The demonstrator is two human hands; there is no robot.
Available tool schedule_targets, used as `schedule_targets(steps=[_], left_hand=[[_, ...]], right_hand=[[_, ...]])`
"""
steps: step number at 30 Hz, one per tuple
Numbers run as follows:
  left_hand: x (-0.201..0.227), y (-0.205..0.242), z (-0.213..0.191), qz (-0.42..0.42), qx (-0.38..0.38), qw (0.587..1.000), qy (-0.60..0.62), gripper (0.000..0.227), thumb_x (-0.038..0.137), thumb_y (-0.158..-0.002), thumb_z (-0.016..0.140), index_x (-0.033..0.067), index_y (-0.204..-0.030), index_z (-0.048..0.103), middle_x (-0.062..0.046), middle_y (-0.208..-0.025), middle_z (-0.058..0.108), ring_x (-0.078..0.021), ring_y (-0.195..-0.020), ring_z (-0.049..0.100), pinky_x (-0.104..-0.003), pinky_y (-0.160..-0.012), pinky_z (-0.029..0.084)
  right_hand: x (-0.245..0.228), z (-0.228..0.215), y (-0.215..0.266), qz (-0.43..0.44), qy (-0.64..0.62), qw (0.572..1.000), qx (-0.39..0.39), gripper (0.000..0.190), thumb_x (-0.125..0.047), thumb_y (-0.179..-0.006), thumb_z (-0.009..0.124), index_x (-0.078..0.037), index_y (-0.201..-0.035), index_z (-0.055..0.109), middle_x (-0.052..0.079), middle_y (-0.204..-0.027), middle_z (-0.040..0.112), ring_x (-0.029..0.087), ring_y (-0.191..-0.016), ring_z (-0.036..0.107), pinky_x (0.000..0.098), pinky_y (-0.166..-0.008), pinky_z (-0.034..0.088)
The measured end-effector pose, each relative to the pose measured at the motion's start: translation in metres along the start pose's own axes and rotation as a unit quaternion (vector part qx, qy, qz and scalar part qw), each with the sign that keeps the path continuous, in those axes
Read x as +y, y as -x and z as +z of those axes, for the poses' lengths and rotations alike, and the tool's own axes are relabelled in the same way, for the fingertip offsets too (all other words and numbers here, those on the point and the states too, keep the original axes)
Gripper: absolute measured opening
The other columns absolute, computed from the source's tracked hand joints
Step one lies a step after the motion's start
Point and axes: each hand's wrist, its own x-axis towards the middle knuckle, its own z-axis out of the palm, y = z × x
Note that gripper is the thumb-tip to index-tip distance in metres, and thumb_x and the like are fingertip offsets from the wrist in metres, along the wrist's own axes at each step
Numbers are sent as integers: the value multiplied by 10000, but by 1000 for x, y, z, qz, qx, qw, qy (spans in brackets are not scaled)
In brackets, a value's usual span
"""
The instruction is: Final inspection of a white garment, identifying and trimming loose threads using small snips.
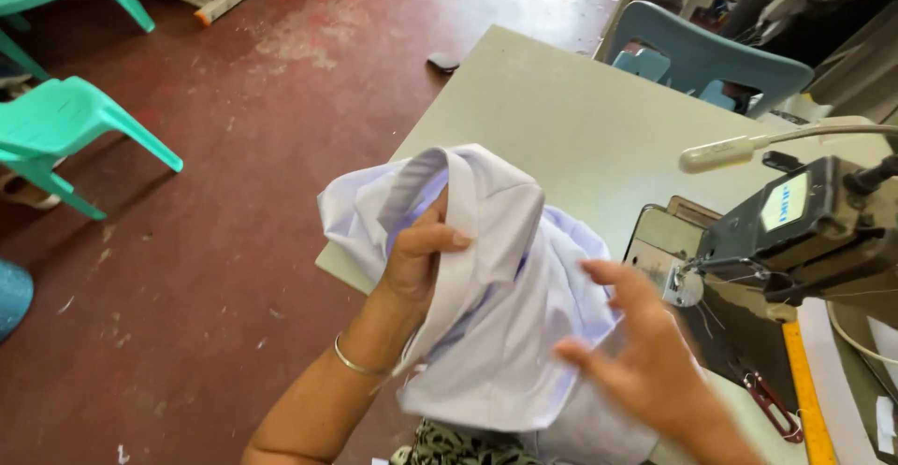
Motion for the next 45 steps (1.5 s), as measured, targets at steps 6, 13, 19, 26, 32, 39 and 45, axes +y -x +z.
schedule_targets(steps=[6,13,19,26,32,39,45], left_hand=[[-8,9,19,-35,-55,998,18,713,-4,-650,663,-22,-1347,511,-164,-987,660,-291,-871,659,-375,-778,547],[12,17,-56,93,-151,968,177,903,786,-887,518,-3,-1306,648,-225,-1219,715,-375,-1216,642,-483,-1066,505],[-43,44,-60,-55,-95,975,194,1042,569,-792,817,103,-1589,335,-152,-1556,464,-345,-1438,443,-531,-1146,436],[-70,50,-56,-92,160,966,181,451,175,-781,702,-28,-1180,648,-155,-1049,733,-310,-981,703,-463,-949,567],[-55,65,-94,-156,16,975,154,577,-22,-743,680,-78,-1311,597,-215,-1206,711,-402,-1112,684,-537,-1014,553],[-14,34,-75,-68,-15,990,124,575,118,-793,621,-49,-1343,586,-218,-1282,670,-403,-1204,627,-551,-1067,505],[4,-6,-60,24,-32,992,118,603,314,-850,575,-9,-1360,587,-197,-1337,641,-375,-1272,584,-534,-1124,452]], right_hand=[[61,90,5,-26,137,990,-7,495,-208,-759,655,-35,-1216,582,169,-931,669,385,-913,642,488,-819,505],[88,4,11,150,-140,966,156,128,-72,-839,725,-96,-948,787,-36,-829,663,94,-816,566,248,-766,448],[78,-9,31,21,-151,978,146,130,-72,-961,627,-46,-836,650,76,-924,655,174,-902,601,280,-887,454],[104,-2,52,164,-221,941,198,162,73,-867,626,-21,-955,724,51,-933,725,143,-890,637,244,-850,510],[148,-14,41,226,-423,817,320,374,84,-639,570,-71,-962,677,9,-843,650,121,-765,632,189,-758,562],[161,-14,25,264,-448,789,327,498,110,-528,366,-60,-911,636,3,-804,571,117,-716,561,129,-674,497],[121,0,-14,384,-427,696,432,325,85,-653,558,-67,-895,711,-35,-762,588,53,-735,601,213,-680,603]])
